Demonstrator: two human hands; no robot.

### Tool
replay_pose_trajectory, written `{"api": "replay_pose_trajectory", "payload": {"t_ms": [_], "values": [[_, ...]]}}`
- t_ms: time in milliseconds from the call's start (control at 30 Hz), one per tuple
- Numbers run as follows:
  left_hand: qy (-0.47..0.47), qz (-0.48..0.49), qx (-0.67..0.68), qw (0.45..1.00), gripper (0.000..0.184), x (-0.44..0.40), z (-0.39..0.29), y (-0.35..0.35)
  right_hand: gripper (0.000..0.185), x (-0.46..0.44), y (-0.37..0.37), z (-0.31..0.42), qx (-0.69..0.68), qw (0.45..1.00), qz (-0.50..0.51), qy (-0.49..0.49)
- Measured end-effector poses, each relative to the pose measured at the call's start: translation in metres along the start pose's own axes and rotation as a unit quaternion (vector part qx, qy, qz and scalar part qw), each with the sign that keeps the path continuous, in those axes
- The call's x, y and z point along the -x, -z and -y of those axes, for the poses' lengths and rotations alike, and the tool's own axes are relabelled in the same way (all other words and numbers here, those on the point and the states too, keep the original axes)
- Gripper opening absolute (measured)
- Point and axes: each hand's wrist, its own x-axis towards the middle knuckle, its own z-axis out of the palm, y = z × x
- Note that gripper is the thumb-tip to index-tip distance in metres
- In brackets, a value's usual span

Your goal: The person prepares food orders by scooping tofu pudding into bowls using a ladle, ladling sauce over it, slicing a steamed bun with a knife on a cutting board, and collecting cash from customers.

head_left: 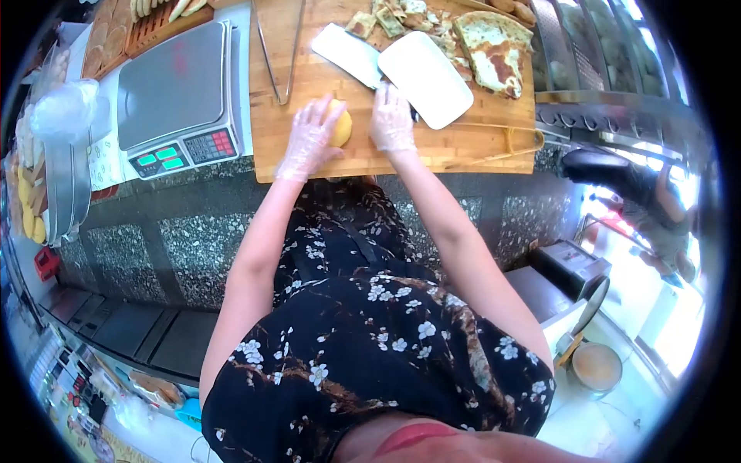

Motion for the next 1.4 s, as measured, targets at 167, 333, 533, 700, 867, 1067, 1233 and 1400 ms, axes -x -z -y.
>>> {"api": "replay_pose_trajectory", "payload": {"t_ms": [167, 333, 533, 700, 867, 1067, 1233, 1400], "values": [[0.136, -0.074, 0.117, 0.981, 0.086, 0.031, 0.017, -0.02, 0.052, -0.032, 0.001, -0.012, -0.178, 0.962, 0.177, -0.112], [0.13, -0.041, 0.151, 0.979, 0.079, 0.005, 0.028, -0.028, 0.053, -0.023, 0.054, 0.007, -0.381, 0.891, 0.176, -0.174], [0.096, -0.073, 0.175, 0.977, 0.073, -0.005, 0.019, -0.021, 0.036, 0.005, 0.123, 0.029, -0.435, 0.876, 0.058, -0.198], [0.078, -0.065, 0.15, 0.983, 0.061, -0.01, 0.027, -0.022, 0.016, 0.04, 0.103, 0.035, -0.23, 0.946, 0.152, -0.17], [0.08, -0.042, 0.131, 0.987, 0.049, -0.021, 0.019, -0.014, 0.012, 0.064, 0.107, 0.037, -0.19, 0.951, 0.195, -0.146], [0.106, -0.023, 0.128, 0.986, 0.049, -0.021, 0.015, -0.013, 0.014, 0.043, 0.086, 0.038, -0.207, 0.926, 0.279, -0.147], [0.095, -0.025, 0.118, 0.988, 0.052, -0.027, 0.023, -0.021, 0.02, 0.022, 0.033, 0.048, -0.208, 0.932, 0.249, -0.164], [0.085, -0.021, 0.127, 0.988, 0.052, -0.018, 0.021, -0.011, 0.019, 0.015, 0.088, 0.043, -0.25, 0.924, 0.235, -0.168]]}}
